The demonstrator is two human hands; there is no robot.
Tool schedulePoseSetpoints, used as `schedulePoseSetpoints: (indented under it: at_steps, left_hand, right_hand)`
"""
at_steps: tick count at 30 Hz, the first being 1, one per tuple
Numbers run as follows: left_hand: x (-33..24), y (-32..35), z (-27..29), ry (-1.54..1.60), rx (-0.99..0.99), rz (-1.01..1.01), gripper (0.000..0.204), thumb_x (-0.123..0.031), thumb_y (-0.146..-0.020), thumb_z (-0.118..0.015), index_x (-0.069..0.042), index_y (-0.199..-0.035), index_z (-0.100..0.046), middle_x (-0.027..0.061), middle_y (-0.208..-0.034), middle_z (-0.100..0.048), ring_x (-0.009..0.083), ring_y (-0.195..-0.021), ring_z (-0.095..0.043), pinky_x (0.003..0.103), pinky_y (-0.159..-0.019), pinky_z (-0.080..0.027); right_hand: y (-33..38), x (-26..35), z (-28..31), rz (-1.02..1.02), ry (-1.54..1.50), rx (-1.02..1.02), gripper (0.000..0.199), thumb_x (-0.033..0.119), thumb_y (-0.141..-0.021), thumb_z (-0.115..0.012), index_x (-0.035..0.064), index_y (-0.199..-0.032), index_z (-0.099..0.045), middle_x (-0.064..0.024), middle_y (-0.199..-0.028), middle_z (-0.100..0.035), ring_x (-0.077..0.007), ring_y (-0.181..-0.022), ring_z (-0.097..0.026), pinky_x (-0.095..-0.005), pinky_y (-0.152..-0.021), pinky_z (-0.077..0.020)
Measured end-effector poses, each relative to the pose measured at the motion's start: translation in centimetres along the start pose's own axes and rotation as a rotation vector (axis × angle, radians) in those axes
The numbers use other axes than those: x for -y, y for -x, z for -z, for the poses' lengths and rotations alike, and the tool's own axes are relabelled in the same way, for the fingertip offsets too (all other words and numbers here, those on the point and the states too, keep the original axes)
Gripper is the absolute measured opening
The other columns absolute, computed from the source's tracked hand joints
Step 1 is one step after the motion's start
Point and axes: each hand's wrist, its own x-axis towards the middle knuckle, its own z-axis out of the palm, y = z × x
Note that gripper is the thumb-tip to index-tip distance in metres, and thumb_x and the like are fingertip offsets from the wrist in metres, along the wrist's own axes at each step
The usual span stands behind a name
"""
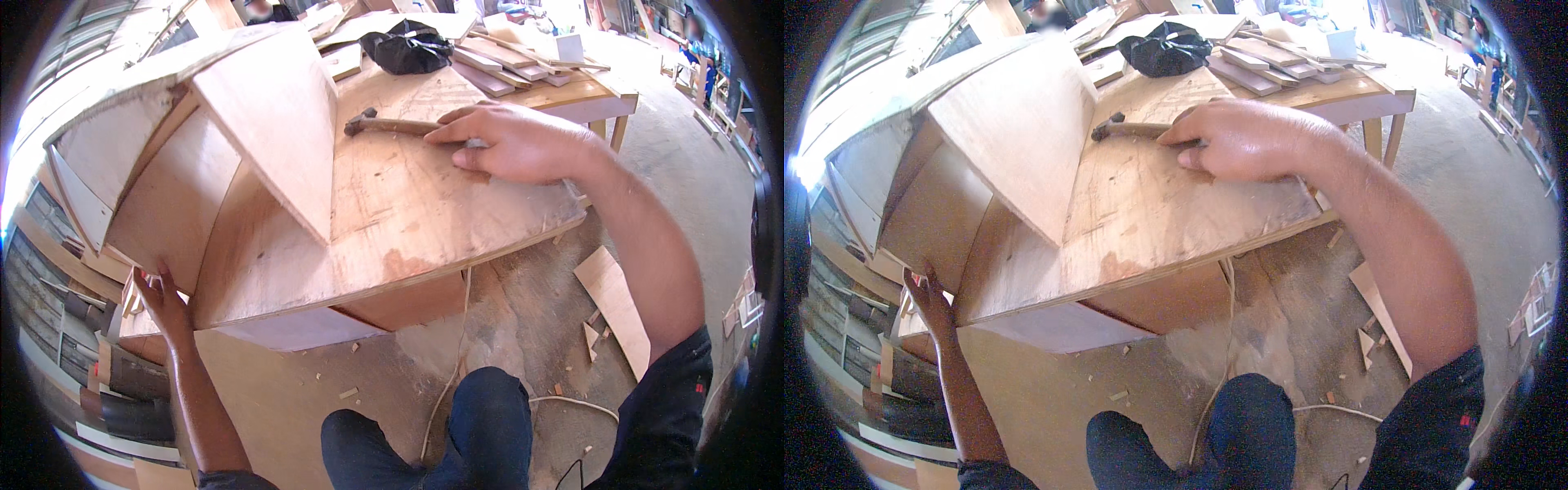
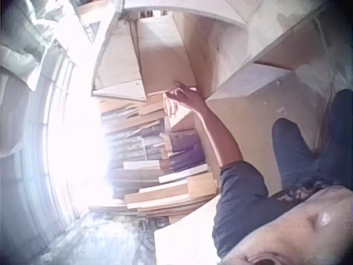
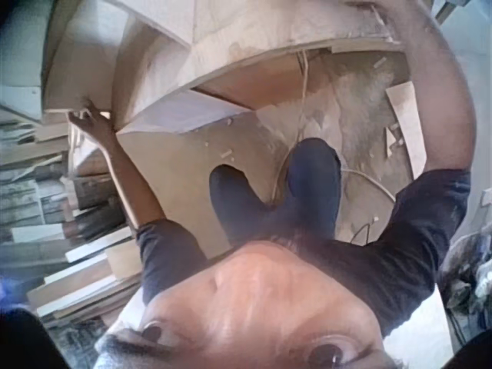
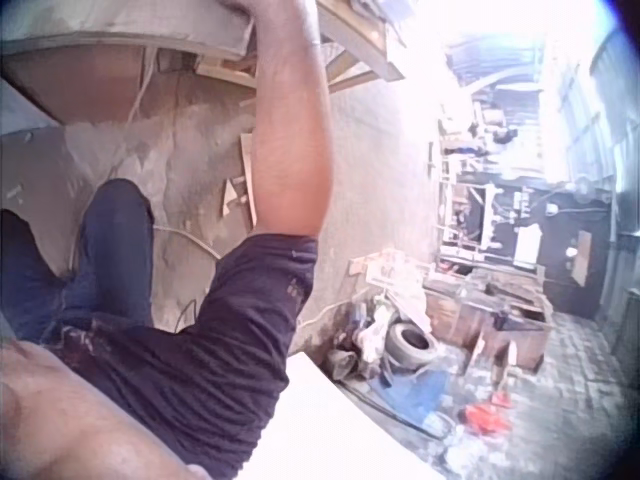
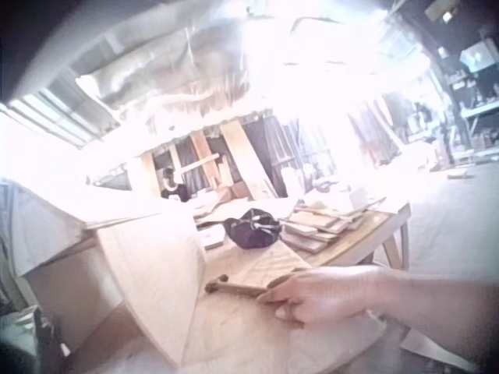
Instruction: The person assembles a small wooden structure by aligning plywood panels and hammering small nails into the edges.
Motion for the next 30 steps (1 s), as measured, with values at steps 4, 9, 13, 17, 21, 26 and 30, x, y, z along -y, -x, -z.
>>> schedulePoseSetpoints:
  at_steps: [4,9,13,17,21,26,30]
  left_hand:
    - [0.7,0.7,-0.8,0.008,-0.073,-0.038,0.066,-0.025,-0.109,-0.062,0.001,-0.16,-0.029,0.0164,-0.117,-0.067,0.0182,-0.1,-0.062,0.033,-0.085,-0.049]
    - [1.9,0.2,0.1,0.008,-0.006,0.013,0.066,-0.021,-0.108,-0.062,0.003,-0.16,-0.028,0.0172,-0.116,-0.068,0.0187,-0.1,-0.064,0.033,-0.086,-0.05]
    - [0.9,0.7,-0.2,0.046,-0.033,0.007,0.068,-0.018,-0.107,-0.063,0.003,-0.161,-0.028,0.0187,-0.123,-0.067,0.0194,-0.108,-0.062,0.033,-0.089,-0.05]
    - [1.3,1.5,-1.1,0.173,-0.061,-0.035,0.066,-0.017,-0.107,-0.064,0.002,-0.16,-0.029,0.0204,-0.13,-0.063,0.0223,-0.115,-0.061,0.034,-0.098,-0.048]
    - [-0.6,1.9,-0.7,0.218,-0.001,-0.011,0.069,-0.014,-0.103,-0.067,-0.001,-0.16,-0.03,0.0201,-0.129,-0.061,0.0267,-0.123,-0.057,0.041,-0.109,-0.043]
    - [-1.2,3.1,-1.6,0.192,-0.205,-0.226,0.072,-0.022,-0.105,-0.067,-0.007,-0.162,-0.027,0.0213,-0.166,-0.028,0.0345,-0.152,-0.033,0.054,-0.121,-0.035]
    - [-5.3,2.8,-0.8,-0.168,-0.358,-0.612,0.079,-0.041,-0.1,-0.069,-0.009,-0.162,-0.031,0.0182,-0.165,-0.033,0.0398,-0.157,-0.024,0.06,-0.127,-0.019]
  right_hand:
    - [0.4,-0.3,-0.9,-0.019,-0.023,-0.023,0.043,0.024,-0.107,-0.057,0.0092,-0.147,-0.061,-0.0172,-0.15,-0.058,-0.0335,-0.143,-0.05,-0.0429,-0.123,-0.0364]
    - [0.9,-0.7,-1.2,0.016,0.033,-0.084,0.044,0.028,-0.108,-0.054,0.0081,-0.146,-0.061,-0.0177,-0.149,-0.059,-0.0335,-0.143,-0.051,-0.0439,-0.122,-0.037]
    - [1.2,-0.2,-1.3,0.003,0.079,-0.107,0.044,0.028,-0.107,-0.052,0.0072,-0.145,-0.062,-0.0175,-0.148,-0.06,-0.0341,-0.141,-0.052,-0.0443,-0.121,-0.0376]
    - [1.4,0.3,-0.5,-0.047,0.094,-0.03,0.044,0.029,-0.109,-0.053,0.0141,-0.15,-0.059,-0.0187,-0.159,-0.049,-0.0343,-0.15,-0.042,-0.0439,-0.126,-0.0317]
    - [1.3,0.3,-0.4,-0.043,0.101,-0.047,0.043,0.029,-0.109,-0.054,0.0155,-0.149,-0.06,-0.0189,-0.159,-0.049,-0.0351,-0.151,-0.042,-0.0441,-0.127,-0.0312]
    - [1.2,0.5,-0.5,-0.093,0.055,-0.038,0.043,0.027,-0.108,-0.056,0.0159,-0.149,-0.06,-0.0191,-0.159,-0.048,-0.035,-0.15,-0.042,-0.0447,-0.127,-0.0313]
    - [0.9,0.5,-0.6,-0.072,0.013,-0.037,0.042,0.025,-0.107,-0.057,0.0179,-0.149,-0.06,-0.0183,-0.159,-0.049,-0.0344,-0.15,-0.042,-0.0449,-0.126,-0.0321]
